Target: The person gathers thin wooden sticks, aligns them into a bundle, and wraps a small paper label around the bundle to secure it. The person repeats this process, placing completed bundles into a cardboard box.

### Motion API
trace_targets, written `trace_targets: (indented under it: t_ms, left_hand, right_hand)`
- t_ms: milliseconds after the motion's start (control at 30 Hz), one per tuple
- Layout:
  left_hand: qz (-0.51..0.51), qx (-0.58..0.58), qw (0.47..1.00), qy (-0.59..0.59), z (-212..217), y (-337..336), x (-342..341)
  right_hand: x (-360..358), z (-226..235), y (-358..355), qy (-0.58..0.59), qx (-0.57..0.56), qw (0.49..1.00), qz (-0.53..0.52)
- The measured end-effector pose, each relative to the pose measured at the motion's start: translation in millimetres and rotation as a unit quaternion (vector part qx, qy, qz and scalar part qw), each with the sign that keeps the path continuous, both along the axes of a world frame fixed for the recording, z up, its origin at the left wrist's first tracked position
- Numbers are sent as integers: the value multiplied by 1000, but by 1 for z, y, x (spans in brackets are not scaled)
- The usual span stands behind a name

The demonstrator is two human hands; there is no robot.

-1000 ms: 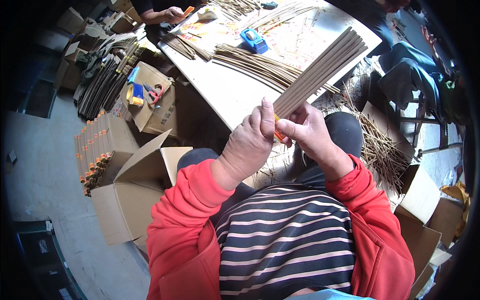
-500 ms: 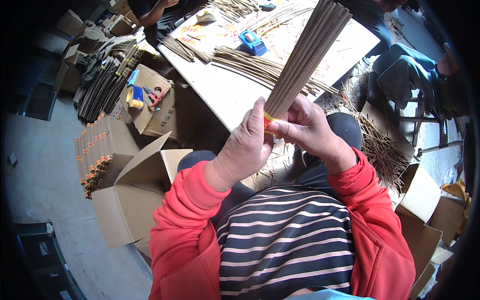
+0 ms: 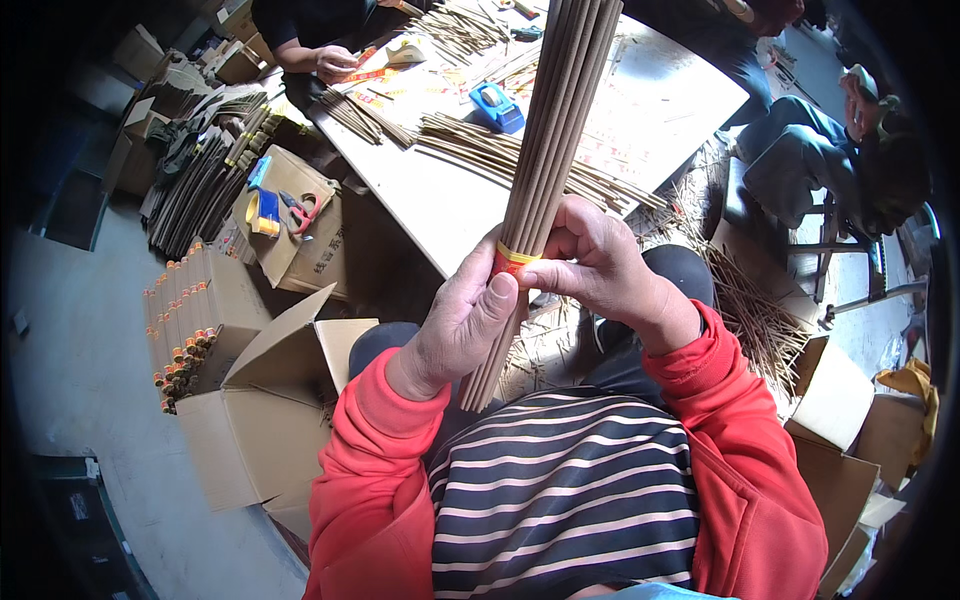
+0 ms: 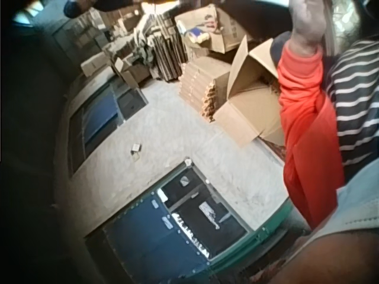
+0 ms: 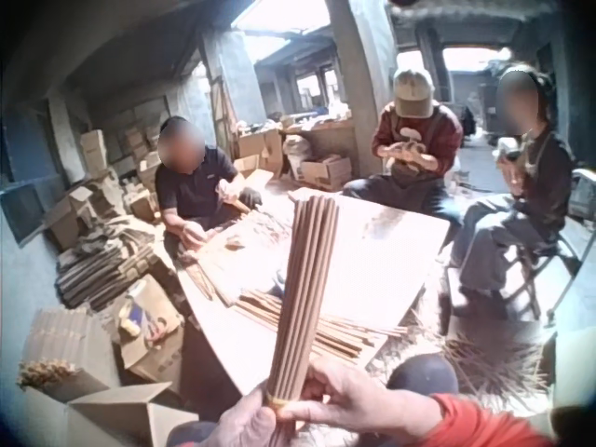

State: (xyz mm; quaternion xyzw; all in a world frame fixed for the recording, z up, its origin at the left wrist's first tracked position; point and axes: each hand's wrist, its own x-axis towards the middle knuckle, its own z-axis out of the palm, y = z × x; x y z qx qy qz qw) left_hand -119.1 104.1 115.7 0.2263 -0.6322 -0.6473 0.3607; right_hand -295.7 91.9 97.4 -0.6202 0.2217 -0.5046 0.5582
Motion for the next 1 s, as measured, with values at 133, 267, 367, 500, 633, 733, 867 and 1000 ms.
trace_targets:
  t_ms: [133, 267, 367, 500, 633, 733, 867, 1000]
  left_hand:
    - [67, 61, 995, 41, -17, -6, 6]
    - [80, 151, 975, 145, -23, -19, 10]
    - [87, 178, 959, 202, -30, -35, 16]
    - [144, 163, 955, 202, -35, -59, 22]
    - [188, 146, 948, 210, -43, -89, 39]
    - [219, 155, 934, 234, -57, -112, 47]
    - [227, 173, 927, 244, -73, -128, 57]
    - [245, 190, 924, 225, -82, -134, 64]
  right_hand:
    - [7, -7, -13, 68, -46, 995, -58]
    - [17, 3, -28, 112, -8, 992, -53]
    - [26, -1, -48, 162, -71, 980, -94]
    - [23, -6, -105, 84, 51, 994, -36]
    - [-17, -44, -206, 202, 174, 940, -215]
    - [-28, -65, -254, 318, 222, 897, -213]
    - [-21, -78, -305, 439, 264, 839, -185]
    - [-2, -78, -317, 413, 324, 823, -216]
